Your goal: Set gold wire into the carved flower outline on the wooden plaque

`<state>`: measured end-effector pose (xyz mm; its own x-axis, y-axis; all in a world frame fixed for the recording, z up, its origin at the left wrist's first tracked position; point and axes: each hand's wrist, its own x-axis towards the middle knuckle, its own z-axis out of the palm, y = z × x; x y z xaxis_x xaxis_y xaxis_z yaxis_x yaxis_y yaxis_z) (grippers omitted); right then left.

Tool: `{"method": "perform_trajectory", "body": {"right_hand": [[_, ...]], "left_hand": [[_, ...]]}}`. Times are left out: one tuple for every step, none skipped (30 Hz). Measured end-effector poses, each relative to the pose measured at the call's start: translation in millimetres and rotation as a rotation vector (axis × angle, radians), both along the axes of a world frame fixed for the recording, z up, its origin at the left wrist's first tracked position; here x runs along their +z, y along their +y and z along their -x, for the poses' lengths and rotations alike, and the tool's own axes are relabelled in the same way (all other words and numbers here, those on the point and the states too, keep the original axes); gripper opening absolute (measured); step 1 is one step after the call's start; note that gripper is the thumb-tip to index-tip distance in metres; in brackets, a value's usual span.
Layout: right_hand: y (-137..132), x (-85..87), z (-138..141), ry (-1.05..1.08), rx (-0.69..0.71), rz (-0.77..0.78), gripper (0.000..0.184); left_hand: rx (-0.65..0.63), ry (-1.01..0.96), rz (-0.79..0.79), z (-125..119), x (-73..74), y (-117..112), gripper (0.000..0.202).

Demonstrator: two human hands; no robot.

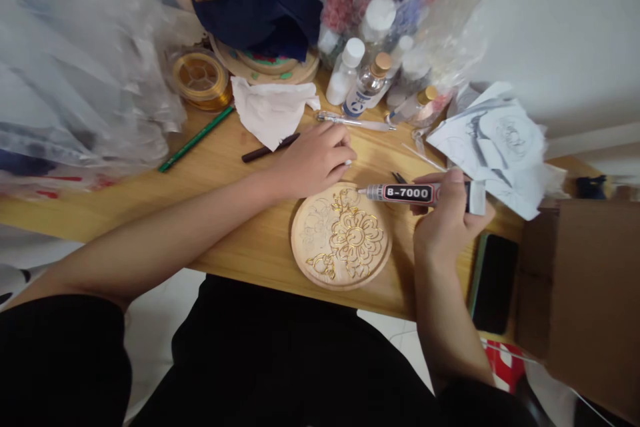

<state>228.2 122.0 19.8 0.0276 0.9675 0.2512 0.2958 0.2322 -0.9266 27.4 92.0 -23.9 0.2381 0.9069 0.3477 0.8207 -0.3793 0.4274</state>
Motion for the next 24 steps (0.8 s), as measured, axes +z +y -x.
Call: {"method": "perform_trajectory", "body": {"right_hand": [[-0.2,1.0,-0.3,0.003,-0.001,0.011,0.037],[-0.4,1.9,-0.6,0.004,-0.002,0.019,0.036],[-0.5,2.4,-0.9,0.002,-0.003,0.023,0.036],[-0.5,2.6,-1.1,0.000,-0.002,0.022,0.036],[-0.5,2.5,-1.1,0.001,-0.002,0.019,0.035],[-0.4,2.1,-1.1,0.003,-0.001,0.014,0.035],[-0.3,1.4,-0.9,0.000,-0.001,0.008,0.036],[-0.2,0.7,-0.6,-0.008,-0.004,0.001,0.037],[-0.1,0.0,-0.3,-0.020,-0.006,-0.006,0.039],[0.0,-0.5,0.0,-0.032,-0.007,-0.011,0.040],[0.0,-0.7,0.3,-0.039,-0.008,-0.013,0.041],[-0.1,-0.7,0.6,-0.039,-0.009,-0.013,0.040],[-0.2,-0.4,0.8,-0.031,-0.011,-0.010,0.039],[-0.4,0.2,0.8,-0.023,-0.014,-0.005,0.038],[-0.6,1.0,0.8,-0.019,-0.017,0.002,0.037],[-0.8,1.9,0.6,-0.021,-0.022,0.009,0.037],[-0.9,2.8,0.4,-0.027,-0.024,0.015,0.037],[-1.0,3.6,0.1,-0.036,-0.025,0.021,0.037],[-1.1,4.3,-0.2,-0.040,-0.024,0.028,0.037],[-1.2,4.9,-0.5,-0.036,-0.022,0.037,0.037],[-1.3,5.4,-0.8,-0.020,-0.018,0.048,0.037],[-1.3,5.9,-0.9,0.004,-0.016,0.060,0.037],[-1.4,6.2,-1.0,0.029,-0.016,0.071,0.037],[-1.3,6.6,-1.0,0.050,-0.017,0.077,0.037]], "left_hand": [[-0.001,0.001,0.000,0.2,0.1,-0.2,0.019],[-0.002,0.002,0.001,0.3,0.2,-0.3,0.019],[-0.001,0.004,0.001,0.3,0.4,-0.4,0.019],[-0.002,0.006,0.001,0.3,0.5,-0.4,0.019],[-0.002,0.008,0.001,0.2,0.6,-0.4,0.019],[-0.002,0.011,0.001,0.0,0.7,-0.3,0.019],[-0.001,0.013,0.001,-0.1,0.7,-0.2,0.020],[0.000,0.014,0.002,-0.3,0.8,-0.2,0.019],[0.001,0.015,0.004,-0.4,0.8,-0.1,0.019],[0.003,0.016,0.004,-0.5,0.9,-0.1,0.019],[0.006,0.016,0.005,-0.5,1.0,-0.2,0.019],[0.007,0.015,0.006,-0.5,1.1,-0.2,0.019],[0.007,0.014,0.006,-0.4,1.2,-0.3,0.019],[0.006,0.012,0.007,-0.3,1.3,-0.4,0.019],[0.005,0.009,0.008,-0.2,1.3,-0.4,0.019],[0.003,0.003,0.012,-0.1,1.3,-0.3,0.018],[0.000,-0.004,0.016,0.0,1.3,-0.2,0.018],[-0.002,-0.010,0.020,0.1,1.3,0.0,0.018],[-0.002,-0.015,0.022,0.1,1.3,0.3,0.018],[-0.002,-0.019,0.023,0.2,1.3,0.5,0.018],[-0.003,-0.021,0.024,0.1,1.4,0.6,0.018],[-0.004,-0.022,0.026,0.1,1.6,0.7,0.018],[-0.006,-0.024,0.028,0.1,1.8,0.7,0.018],[-0.006,-0.026,0.031,0.1,2.0,0.6,0.018]]}}
